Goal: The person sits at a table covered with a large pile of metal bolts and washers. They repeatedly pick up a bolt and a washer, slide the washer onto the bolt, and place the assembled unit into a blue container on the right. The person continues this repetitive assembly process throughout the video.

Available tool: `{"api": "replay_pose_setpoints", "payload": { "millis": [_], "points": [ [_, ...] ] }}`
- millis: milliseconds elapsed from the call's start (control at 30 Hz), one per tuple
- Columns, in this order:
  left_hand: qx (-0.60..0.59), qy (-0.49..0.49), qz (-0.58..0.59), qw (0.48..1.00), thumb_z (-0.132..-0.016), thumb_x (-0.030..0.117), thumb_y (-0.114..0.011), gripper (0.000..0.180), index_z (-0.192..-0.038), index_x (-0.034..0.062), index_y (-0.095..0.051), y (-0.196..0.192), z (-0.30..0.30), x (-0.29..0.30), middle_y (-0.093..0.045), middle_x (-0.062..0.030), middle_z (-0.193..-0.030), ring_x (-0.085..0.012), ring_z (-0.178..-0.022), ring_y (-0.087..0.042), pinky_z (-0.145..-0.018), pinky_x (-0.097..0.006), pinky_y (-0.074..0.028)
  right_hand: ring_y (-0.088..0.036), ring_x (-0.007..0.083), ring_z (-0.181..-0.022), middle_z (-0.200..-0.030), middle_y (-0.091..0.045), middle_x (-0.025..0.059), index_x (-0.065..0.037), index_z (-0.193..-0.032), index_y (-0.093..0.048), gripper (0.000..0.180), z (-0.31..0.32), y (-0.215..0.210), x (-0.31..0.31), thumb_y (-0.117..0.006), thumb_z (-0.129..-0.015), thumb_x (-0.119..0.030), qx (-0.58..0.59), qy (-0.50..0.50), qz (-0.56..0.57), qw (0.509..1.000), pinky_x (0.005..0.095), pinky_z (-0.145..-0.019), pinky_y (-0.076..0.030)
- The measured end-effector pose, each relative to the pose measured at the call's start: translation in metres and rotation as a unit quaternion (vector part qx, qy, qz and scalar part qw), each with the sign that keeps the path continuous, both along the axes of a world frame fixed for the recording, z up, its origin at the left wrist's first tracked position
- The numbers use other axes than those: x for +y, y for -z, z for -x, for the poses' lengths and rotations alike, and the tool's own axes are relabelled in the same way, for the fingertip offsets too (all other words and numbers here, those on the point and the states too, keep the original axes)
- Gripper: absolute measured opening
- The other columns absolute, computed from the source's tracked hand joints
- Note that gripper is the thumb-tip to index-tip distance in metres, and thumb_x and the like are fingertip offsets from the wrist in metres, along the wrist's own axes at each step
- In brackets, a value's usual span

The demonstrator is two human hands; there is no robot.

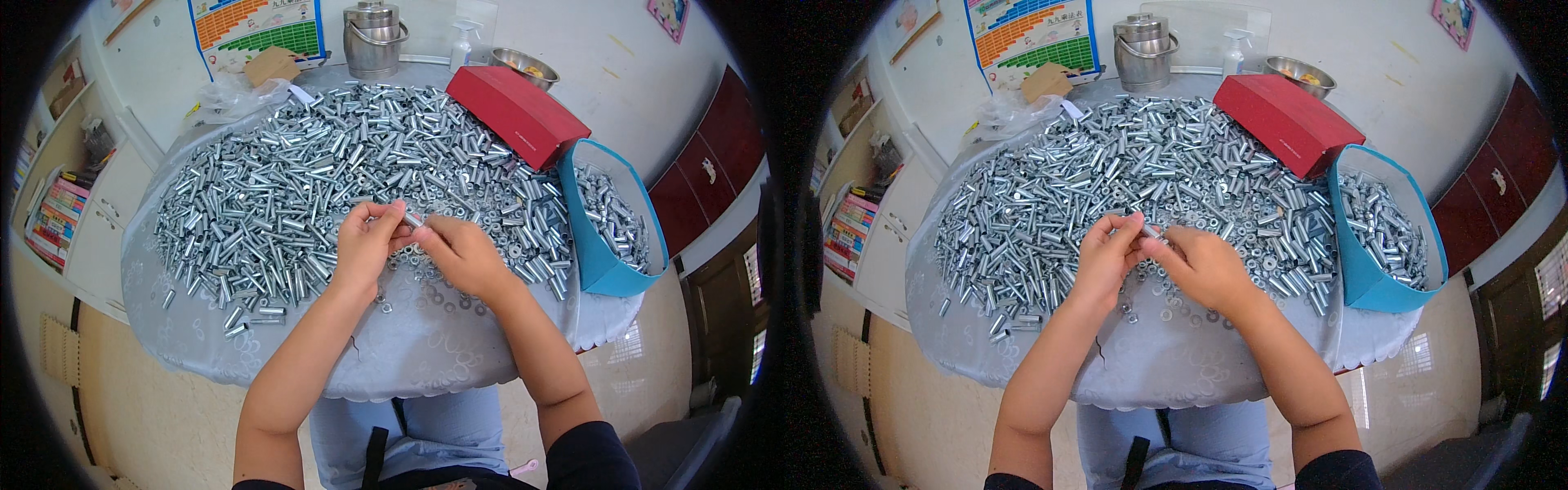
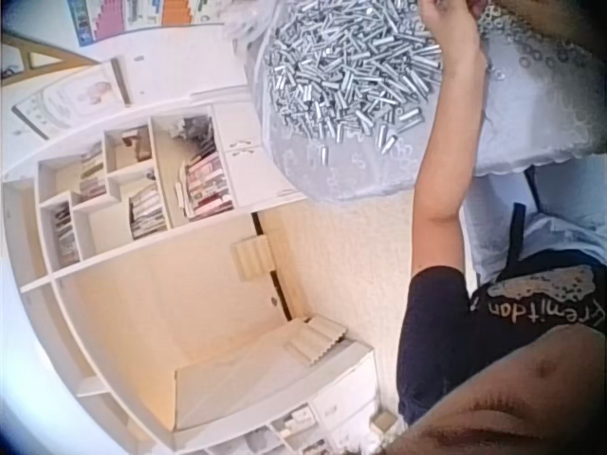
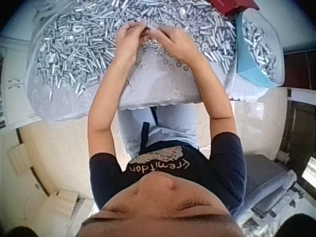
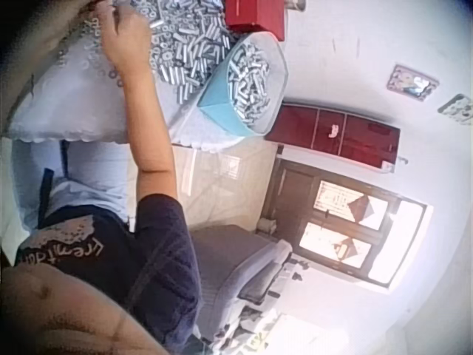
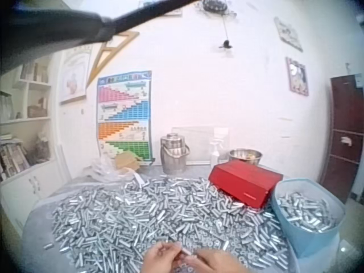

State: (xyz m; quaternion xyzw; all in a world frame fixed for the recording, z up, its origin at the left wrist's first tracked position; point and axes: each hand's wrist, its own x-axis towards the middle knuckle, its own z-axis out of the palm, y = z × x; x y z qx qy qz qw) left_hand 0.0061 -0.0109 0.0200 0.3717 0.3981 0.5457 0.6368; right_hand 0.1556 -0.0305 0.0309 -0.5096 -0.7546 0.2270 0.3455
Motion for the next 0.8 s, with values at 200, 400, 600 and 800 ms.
{"api": "replay_pose_setpoints", "payload": {
  "millis": [200, 400, 600, 800],
  "points": [
    [-0.007, 0.0, 0.003, 1.0, -0.086, 0.02, -0.058, 0.017, -0.083, 0.0057, -0.05, 0.001, -0.001, 0.001, -0.061, -0.0068, -0.081, -0.0099, -0.071, -0.058, -0.065, -0.023, -0.049, -0.055, 0.0272, -0.057, -0.063, -0.054, 0.0099, -0.003, -0.083, -0.06, 0.034, -0.002, 0.003, 0.003, -0.055, -0.083, -0.037, -0.007, -0.013, -0.03, 0.999, 0.0369, -0.052, -0.043],
    [-0.011, -0.012, 0.004, 1.0, -0.083, 0.021, -0.063, 0.021, -0.085, 0.003, -0.051, 0.008, 0.002, 0.004, -0.059, -0.0067, -0.078, -0.011, -0.069, -0.058, -0.063, -0.022, -0.05, -0.055, 0.0265, -0.057, -0.065, -0.056, 0.0104, -0.004, -0.086, -0.061, 0.035, 0.002, -0.001, -0.001, -0.058, -0.081, -0.038, -0.05, 0.007, -0.041, 0.998, 0.0359, -0.052, -0.043],
    [-0.005, -0.005, -0.001, 1.0, -0.083, 0.02, -0.062, 0.02, -0.085, 0.0036, -0.051, 0.008, 0.003, 0.004, -0.059, -0.0065, -0.077, -0.0111, -0.068, -0.058, -0.063, -0.023, -0.05, -0.056, 0.0295, -0.054, -0.06, -0.056, 0.0127, -0.002, -0.078, -0.061, 0.038, 0.002, 0.002, 0.001, -0.057, -0.081, -0.04, -0.064, 0.005, -0.043, 0.997, 0.0378, -0.05, -0.043],
    [-0.012, -0.016, 0.007, 1.0, -0.083, 0.019, -0.062, 0.019, -0.084, 0.0036, -0.051, 0.004, 0.0, 0.003, -0.059, -0.006, -0.075, -0.011, -0.067, -0.058, -0.061, -0.022, -0.05, -0.056, 0.032, -0.055, -0.057, -0.056, 0.0143, -0.001, -0.071, -0.06, 0.04, 0.006, 0.007, 0.001, -0.056, -0.082, -0.039, -0.054, 0.011, 0.004, 0.998, 0.039, -0.05, -0.043]
  ]
}}
